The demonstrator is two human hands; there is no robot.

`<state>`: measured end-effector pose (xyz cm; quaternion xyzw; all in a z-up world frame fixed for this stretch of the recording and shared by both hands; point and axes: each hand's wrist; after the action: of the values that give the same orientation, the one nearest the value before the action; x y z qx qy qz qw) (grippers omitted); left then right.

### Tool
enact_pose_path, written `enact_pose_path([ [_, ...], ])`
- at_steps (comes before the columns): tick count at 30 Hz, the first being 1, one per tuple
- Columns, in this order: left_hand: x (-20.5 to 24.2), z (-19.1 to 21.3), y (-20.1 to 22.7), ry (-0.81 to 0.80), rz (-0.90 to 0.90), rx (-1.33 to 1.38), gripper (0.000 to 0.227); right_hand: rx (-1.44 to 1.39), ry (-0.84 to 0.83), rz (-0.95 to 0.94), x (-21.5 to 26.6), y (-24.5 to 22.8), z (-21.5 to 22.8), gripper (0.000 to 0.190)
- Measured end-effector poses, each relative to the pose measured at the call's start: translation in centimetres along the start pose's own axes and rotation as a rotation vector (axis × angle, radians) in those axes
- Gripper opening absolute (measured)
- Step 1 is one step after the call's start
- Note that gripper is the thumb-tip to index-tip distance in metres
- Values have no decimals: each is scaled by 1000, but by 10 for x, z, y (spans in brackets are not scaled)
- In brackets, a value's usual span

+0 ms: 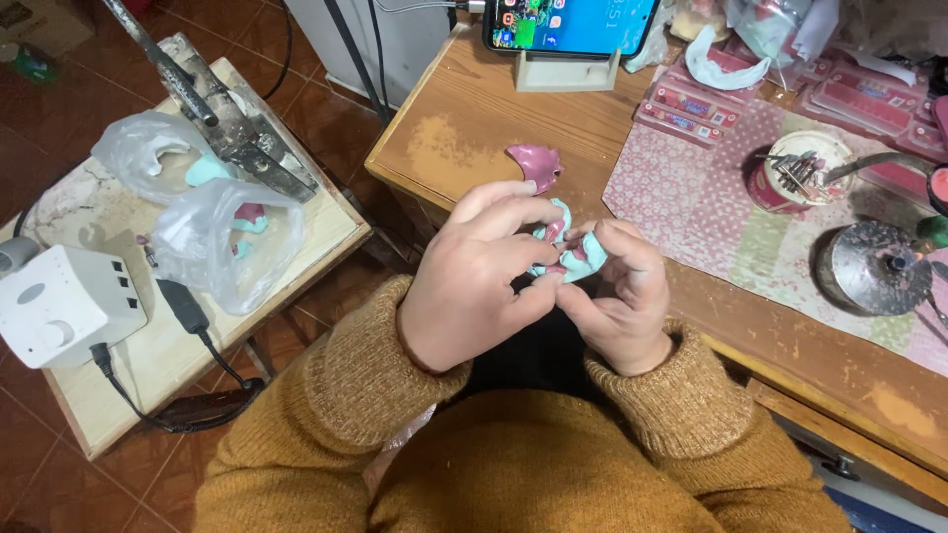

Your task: The person uses a metal tool to scrape and shape a pink and teal dental mold held in their hands. They then place the mold in a plastic bag and use a rotary tool to grind and smooth the edges of the mold and a separate pink piece.

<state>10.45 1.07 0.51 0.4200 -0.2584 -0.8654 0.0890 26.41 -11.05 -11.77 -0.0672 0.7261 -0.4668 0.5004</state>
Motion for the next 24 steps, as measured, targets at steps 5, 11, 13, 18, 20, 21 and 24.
enact_pose_path([
  [5,2,-6,-1,50,2,53,18,-40,-3,-5,-1,-4,-1,73],
  [11,4,-7,4,88,2,42,22,-84,-45,-15,-5,-8,1,73],
  [13,5,-7,8,108,-1,16,23,-133,-55,-31,-4,-7,1,72],
  [18,7,-10,10,156,-12,-45,22,-201,-65,-70,-3,-6,1,70],
  [20,7,-11,10,164,-19,-53,22,-171,-60,-48,-4,-7,0,69],
  [21,7,-11,11,165,-18,-53,22,-172,-62,-49,-5,-7,0,69],
  [24,7,-12,11,164,-12,-44,23,-197,-62,-17,-6,-9,-1,70],
])
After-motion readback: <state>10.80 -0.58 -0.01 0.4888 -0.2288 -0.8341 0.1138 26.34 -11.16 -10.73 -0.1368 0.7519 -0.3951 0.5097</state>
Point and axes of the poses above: each hand's wrist, its own x-axis away from the middle knuckle, its own z-axis out of the back of the hand, y = z × x, and after that the axes turned 10 degrees about y, right-handed
